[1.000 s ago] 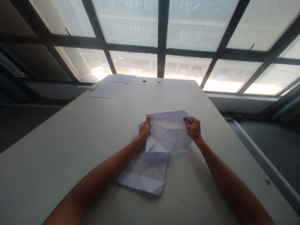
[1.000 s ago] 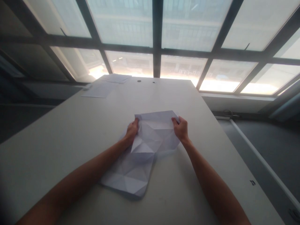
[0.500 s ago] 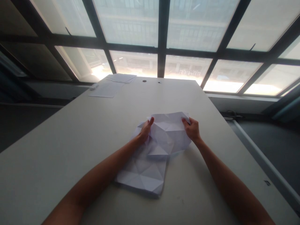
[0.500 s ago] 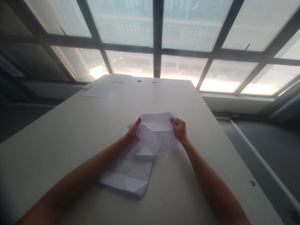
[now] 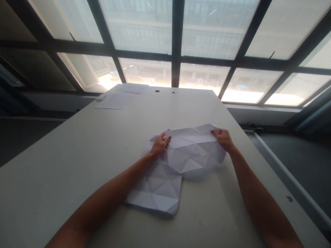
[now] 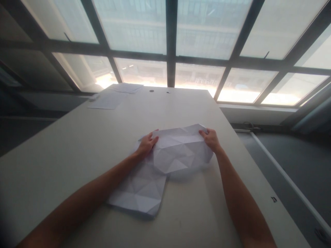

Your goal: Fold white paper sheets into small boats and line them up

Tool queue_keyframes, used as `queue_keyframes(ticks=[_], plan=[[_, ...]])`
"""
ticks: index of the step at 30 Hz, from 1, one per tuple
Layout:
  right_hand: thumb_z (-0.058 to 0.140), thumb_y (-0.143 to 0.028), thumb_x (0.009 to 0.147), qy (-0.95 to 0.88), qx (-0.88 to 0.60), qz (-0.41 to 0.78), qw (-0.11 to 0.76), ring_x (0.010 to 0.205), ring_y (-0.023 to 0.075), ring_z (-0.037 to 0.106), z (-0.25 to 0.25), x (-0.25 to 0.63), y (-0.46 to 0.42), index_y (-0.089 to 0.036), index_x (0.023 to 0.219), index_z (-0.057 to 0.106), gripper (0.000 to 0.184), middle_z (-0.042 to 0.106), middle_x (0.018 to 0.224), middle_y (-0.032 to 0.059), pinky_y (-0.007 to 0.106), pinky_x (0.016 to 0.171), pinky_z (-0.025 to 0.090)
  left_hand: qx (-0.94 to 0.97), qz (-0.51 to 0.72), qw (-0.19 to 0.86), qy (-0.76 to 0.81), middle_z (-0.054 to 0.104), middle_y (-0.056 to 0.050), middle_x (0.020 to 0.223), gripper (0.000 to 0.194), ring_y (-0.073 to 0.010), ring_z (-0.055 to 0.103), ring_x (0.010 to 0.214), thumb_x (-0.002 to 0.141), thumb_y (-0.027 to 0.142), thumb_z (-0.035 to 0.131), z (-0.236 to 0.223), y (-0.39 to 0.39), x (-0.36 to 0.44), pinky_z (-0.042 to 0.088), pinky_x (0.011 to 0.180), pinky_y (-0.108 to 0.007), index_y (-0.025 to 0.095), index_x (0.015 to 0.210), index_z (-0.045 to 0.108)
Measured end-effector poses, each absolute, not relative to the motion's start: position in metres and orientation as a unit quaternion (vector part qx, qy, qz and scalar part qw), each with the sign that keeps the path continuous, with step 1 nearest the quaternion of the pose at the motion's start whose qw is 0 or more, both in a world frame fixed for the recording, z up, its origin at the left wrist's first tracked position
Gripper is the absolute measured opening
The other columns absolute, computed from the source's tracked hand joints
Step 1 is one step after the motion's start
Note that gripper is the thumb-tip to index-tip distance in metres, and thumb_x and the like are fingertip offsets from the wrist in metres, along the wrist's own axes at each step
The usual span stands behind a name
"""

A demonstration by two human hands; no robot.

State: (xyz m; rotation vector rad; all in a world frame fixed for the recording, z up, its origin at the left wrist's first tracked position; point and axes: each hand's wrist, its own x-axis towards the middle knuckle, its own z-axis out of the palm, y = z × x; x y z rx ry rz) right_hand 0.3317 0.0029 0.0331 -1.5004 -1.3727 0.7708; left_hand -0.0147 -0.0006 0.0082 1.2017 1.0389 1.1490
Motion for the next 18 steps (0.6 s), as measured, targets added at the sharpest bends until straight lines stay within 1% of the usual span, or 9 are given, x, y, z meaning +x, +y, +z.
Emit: queue_keyframes(ticks=[2,5,6,8,10,12,13,15,18], plan=[[0.073,-0.062,0.066,-0.567,-0.618,0.352,0.417,0.053,0.0111,0.043,0.030,0.345,0.003,-0.009,0.077,0.067,0.054,0.055,0.060,0.0001,0.023,0.045,0.030,0.566,0.454,0.522,0.449,0.057,0.007,0.058,0.074,-0.0088,0.048,0.044,0.081,0.036,0.071,0.009,-0.005,-0.013,0.035,0.045,-0.018,0.016,0.146,0.041],[0.072,-0.065,0.065,-0.591,-0.627,0.374,0.343,0.053,0.0116,0.043,0.026,0.365,0.008,-0.010,0.073,0.065,0.056,0.054,0.059,-0.0003,0.024,0.046,0.031,0.598,0.423,0.496,0.467,0.056,0.007,0.058,0.079,-0.0097,0.048,0.043,0.088,0.036,0.059,0.009,-0.009,-0.011,0.036,0.045,-0.019,0.014,0.154,0.022],[0.072,-0.064,0.065,-0.609,-0.626,0.363,0.324,0.054,0.0122,0.044,0.026,0.369,0.010,-0.011,0.074,0.065,0.055,0.054,0.060,-0.0003,0.024,0.048,0.033,0.603,0.420,0.486,0.473,0.057,0.006,0.059,0.076,-0.0104,0.049,0.044,0.090,0.037,0.056,0.008,-0.009,-0.012,0.037,0.045,-0.019,0.014,0.154,0.022],[0.070,-0.058,0.069,-0.649,-0.628,0.289,0.316,0.061,0.0152,0.049,0.027,0.371,0.014,-0.012,0.083,0.067,0.049,0.058,0.067,0.0015,0.027,0.055,0.040,0.619,0.412,0.457,0.487,0.058,0.004,0.061,0.066,-0.0114,0.050,0.046,0.090,0.039,0.052,0.006,-0.010,-0.018,0.038,0.046,-0.020,0.015,0.149,0.034],[0.066,-0.048,0.077,-0.653,-0.658,0.138,0.349,0.076,0.0200,0.055,0.029,0.361,0.012,-0.013,0.094,0.068,0.039,0.062,0.080,0.0062,0.033,0.071,0.045,0.645,0.401,0.415,0.501,0.058,0.003,0.062,0.051,-0.0121,0.050,0.048,0.091,0.040,0.050,0.006,-0.012,-0.028,0.038,0.047,-0.021,0.015,0.135,0.053],[0.053,-0.039,0.088,-0.601,-0.705,-0.009,0.376,0.092,0.0248,0.055,0.027,0.339,0.000,-0.014,0.100,0.067,0.031,0.063,0.092,0.0123,0.040,0.087,0.043,0.674,0.387,0.362,0.515,0.058,0.001,0.061,0.041,-0.0134,0.051,0.051,0.092,0.039,0.046,0.006,-0.016,-0.042,0.039,0.050,-0.022,0.015,0.120,0.065],[0.047,-0.036,0.091,-0.588,-0.722,-0.030,0.363,0.095,0.0261,0.055,0.025,0.325,-0.010,-0.014,0.103,0.066,0.031,0.063,0.095,0.0141,0.042,0.090,0.042,0.684,0.382,0.332,0.525,0.058,0.001,0.062,0.040,-0.0143,0.053,0.053,0.093,0.038,0.045,0.007,-0.020,-0.050,0.039,0.053,-0.023,0.015,0.118,0.066],[0.047,-0.039,0.092,-0.624,-0.724,0.004,0.295,0.100,0.0286,0.056,0.017,0.291,-0.035,-0.015,0.113,0.065,0.036,0.062,0.105,0.0168,0.043,0.093,0.041,0.704,0.363,0.266,0.549,0.061,0.000,0.066,0.042,-0.0162,0.057,0.060,0.093,0.035,0.045,0.009,-0.028,-0.065,0.041,0.059,-0.024,0.017,0.126,0.063],[0.049,-0.051,0.092,-0.677,-0.705,0.063,0.202,0.121,0.0360,0.048,0.001,0.245,-0.071,-0.019,0.132,0.057,0.052,0.054,0.131,0.0196,0.050,0.100,0.036,0.751,0.287,0.165,0.572,0.067,-0.003,0.088,0.048,-0.0175,0.061,0.073,0.091,0.030,0.047,0.010,-0.040,-0.088,0.045,0.070,-0.026,0.023,0.138,0.056]])
